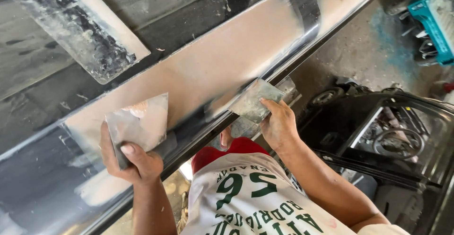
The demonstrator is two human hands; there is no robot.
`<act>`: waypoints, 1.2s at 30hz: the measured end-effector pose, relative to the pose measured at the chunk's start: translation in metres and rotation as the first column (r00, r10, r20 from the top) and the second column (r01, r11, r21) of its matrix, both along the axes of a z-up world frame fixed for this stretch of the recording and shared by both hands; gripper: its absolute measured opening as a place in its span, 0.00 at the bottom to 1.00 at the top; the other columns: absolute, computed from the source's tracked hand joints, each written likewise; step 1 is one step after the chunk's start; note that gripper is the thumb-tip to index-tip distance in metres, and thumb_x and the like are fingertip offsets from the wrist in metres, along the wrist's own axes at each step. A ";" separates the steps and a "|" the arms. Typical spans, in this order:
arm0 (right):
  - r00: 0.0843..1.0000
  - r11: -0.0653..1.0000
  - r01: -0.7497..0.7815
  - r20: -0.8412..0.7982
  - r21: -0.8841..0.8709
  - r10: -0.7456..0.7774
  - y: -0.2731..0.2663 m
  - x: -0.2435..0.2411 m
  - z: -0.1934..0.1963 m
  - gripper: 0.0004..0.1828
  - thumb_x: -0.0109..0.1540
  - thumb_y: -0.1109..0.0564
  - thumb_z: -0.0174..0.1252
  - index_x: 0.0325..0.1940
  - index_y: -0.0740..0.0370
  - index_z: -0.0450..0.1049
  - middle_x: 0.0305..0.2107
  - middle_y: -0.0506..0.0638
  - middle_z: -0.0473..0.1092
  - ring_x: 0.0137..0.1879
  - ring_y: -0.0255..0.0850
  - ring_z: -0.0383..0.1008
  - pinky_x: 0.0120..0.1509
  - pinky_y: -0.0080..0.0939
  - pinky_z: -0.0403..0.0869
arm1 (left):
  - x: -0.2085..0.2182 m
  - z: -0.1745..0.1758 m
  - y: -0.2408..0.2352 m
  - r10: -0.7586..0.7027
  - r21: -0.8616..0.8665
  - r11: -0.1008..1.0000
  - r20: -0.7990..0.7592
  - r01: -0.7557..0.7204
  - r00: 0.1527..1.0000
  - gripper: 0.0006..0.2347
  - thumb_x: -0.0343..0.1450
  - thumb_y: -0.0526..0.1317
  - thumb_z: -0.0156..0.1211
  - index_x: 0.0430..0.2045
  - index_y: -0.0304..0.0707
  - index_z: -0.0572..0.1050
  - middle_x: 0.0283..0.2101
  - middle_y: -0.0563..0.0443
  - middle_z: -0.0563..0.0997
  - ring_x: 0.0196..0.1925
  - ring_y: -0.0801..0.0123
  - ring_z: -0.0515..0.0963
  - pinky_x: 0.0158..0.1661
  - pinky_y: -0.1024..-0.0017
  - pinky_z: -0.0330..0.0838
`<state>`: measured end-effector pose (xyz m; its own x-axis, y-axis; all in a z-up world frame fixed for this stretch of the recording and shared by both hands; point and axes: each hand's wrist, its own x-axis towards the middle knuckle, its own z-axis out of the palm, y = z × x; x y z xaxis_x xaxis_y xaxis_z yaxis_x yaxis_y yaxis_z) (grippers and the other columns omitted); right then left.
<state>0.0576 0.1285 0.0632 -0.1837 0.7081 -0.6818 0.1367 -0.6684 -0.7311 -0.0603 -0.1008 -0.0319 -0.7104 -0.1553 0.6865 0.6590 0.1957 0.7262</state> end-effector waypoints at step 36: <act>0.944 0.987 -0.088 0.327 0.137 0.039 0.031 -0.041 0.019 0.18 0.64 0.64 0.50 0.59 0.70 0.66 0.52 0.59 0.69 0.49 0.44 0.74 0.50 0.38 0.79 | 0.000 -0.007 -0.004 0.060 -0.069 0.996 -0.021 -0.061 0.998 0.17 0.78 0.37 0.42 0.45 0.09 0.70 0.45 0.19 0.77 0.37 0.31 0.79 0.33 0.51 0.73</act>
